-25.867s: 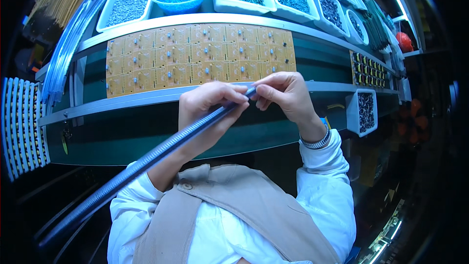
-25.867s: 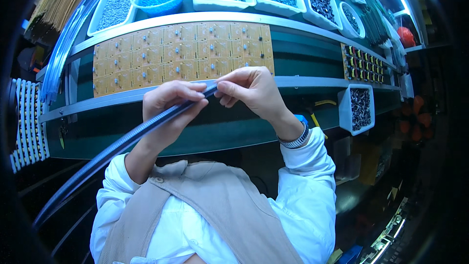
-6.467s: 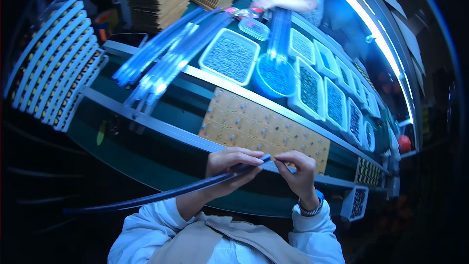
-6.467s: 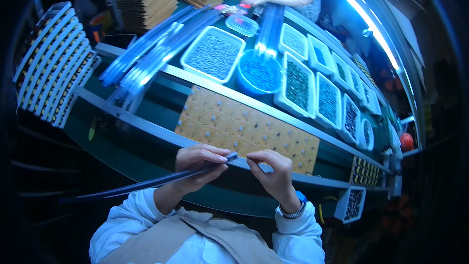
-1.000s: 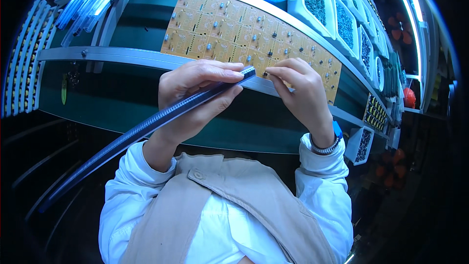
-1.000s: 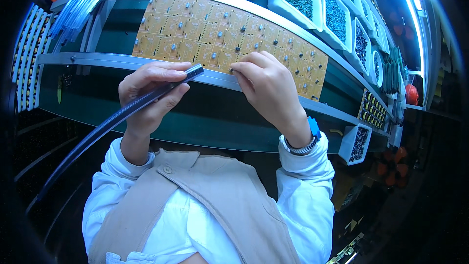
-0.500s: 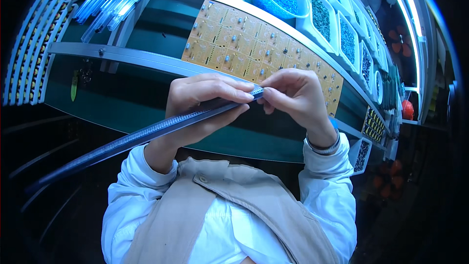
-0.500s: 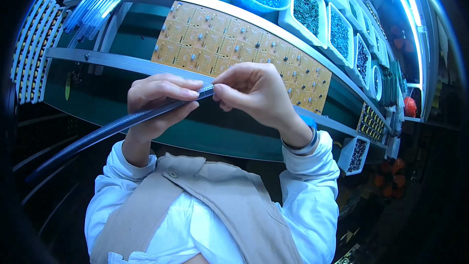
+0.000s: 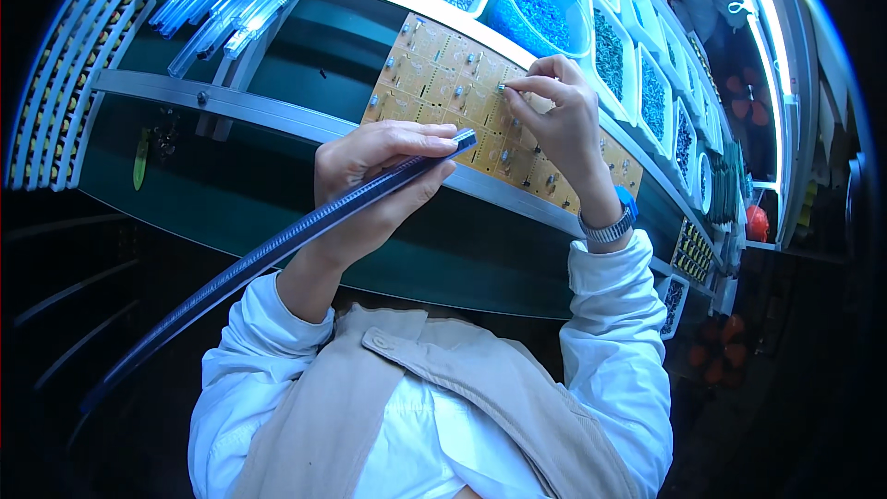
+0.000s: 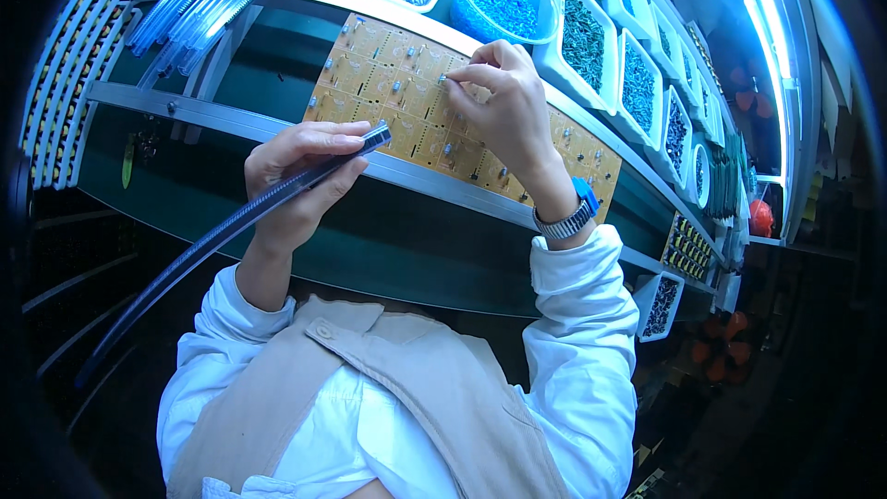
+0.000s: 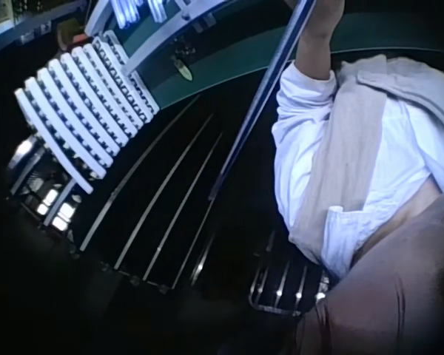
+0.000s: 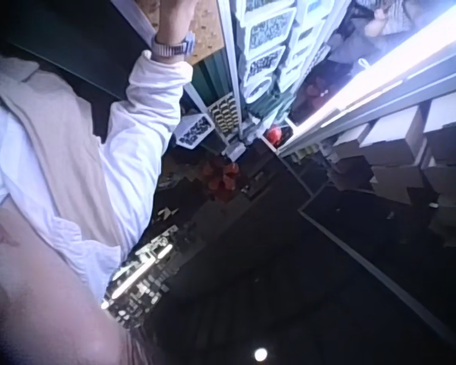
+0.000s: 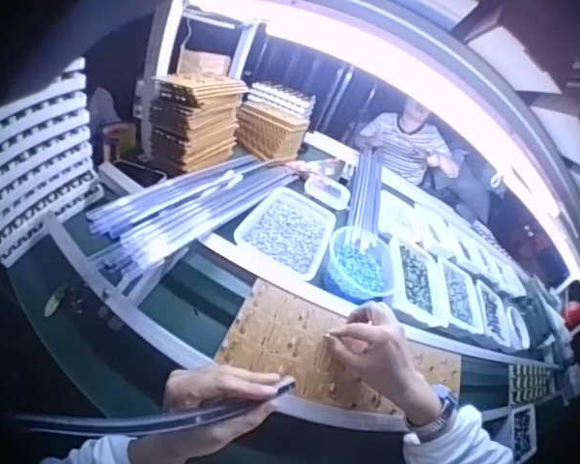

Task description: Sorting and placing small electronic components into a tube and onto a board at an assembly station.

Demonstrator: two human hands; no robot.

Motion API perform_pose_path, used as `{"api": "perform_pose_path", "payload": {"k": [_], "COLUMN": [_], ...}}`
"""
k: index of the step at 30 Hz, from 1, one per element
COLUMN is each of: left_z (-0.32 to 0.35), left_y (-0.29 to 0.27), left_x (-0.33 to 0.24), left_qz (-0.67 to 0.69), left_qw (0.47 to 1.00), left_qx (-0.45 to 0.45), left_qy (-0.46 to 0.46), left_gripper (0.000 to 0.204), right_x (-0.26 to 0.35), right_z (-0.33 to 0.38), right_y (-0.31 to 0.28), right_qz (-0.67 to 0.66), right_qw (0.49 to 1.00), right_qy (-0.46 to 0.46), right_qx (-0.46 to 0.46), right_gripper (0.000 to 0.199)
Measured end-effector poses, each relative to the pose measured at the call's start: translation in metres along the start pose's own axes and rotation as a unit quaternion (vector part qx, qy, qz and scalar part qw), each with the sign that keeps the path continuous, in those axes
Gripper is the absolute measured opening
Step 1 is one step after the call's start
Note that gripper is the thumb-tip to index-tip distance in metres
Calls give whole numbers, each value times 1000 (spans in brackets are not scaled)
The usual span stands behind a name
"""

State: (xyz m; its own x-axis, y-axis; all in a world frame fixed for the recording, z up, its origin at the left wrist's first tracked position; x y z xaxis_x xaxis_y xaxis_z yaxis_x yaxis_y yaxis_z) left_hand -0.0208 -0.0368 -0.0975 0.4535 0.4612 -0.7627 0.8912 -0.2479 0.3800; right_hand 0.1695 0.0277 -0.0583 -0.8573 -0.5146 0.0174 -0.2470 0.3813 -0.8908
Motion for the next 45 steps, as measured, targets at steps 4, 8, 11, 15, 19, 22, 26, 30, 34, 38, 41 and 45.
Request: {"api": "perform_pose_path", "payload": {"k": [4, 8, 11, 15, 19, 22, 26, 30, 34, 38, 41, 45], "left_z": [0, 1, -1, -4, -3, -3, 1, -1, -1, -1, -1, -1], "left_y": [0, 0, 0, 11, 18, 21, 17, 7, 2, 2, 0, 0], "left_x": [1, 1, -2, -12, -14, -12, -3, 2, 2, 2, 2, 1], "left_qz": [5, -3, -13, -85, -104, 28, 3, 1, -11, -5, -12, -15], "left_qw": [1000, 1000, 1000, 995, 991, 994, 996, 1000, 1000, 1000, 1000, 1000], "left_qx": [-1, -1, -6, 42, 62, 99, 85, 12, -7, -9, -5, -8], "left_qy": [-5, -9, -13, -10, -59, -22, -10, -15, -7, -20, -16, -19], "left_gripper": [14, 14, 14, 17, 17, 16, 17, 17, 15, 15, 16, 15], "right_x": [4, 13, 27, 43, 39, 39, 39, 29, 22, 23, 28, 37], "right_z": [-2, 0, 2, 27, 43, 47, 36, 25, 25, 24, 22, 18], "right_y": [0, 2, -11, -10, 2, 0, -15, -13, -5, -5, -6, -10], "right_qz": [11, 16, -25, -449, -579, -633, -393, -117, -61, -49, -20, 29], "right_qw": [1000, 998, 999, 831, 706, 669, 881, 991, 998, 998, 999, 997], "right_qy": [-13, -31, -21, 233, 272, 277, 190, 55, 31, 22, -1, -46], "right_qx": [7, 51, 44, 232, 304, 275, 183, 41, 3, 17, 27, 47], "right_gripper": [13, 13, 12, 15, 21, 19, 13, 10, 10, 11, 14, 16]}}
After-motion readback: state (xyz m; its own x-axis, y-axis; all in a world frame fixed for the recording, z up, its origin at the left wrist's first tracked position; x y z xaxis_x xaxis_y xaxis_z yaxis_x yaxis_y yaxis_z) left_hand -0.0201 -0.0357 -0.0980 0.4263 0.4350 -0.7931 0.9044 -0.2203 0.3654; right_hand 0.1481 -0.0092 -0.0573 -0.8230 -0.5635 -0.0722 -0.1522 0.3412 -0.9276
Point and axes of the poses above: each hand's wrist, its own z-axis away from the middle knuckle, its own y-axis out of the palm, x = y × z, the point moved 5 cm from there along -z, towards the middle knuckle, and after that the axes turned 14 degrees about z, right-handed, at the moved point
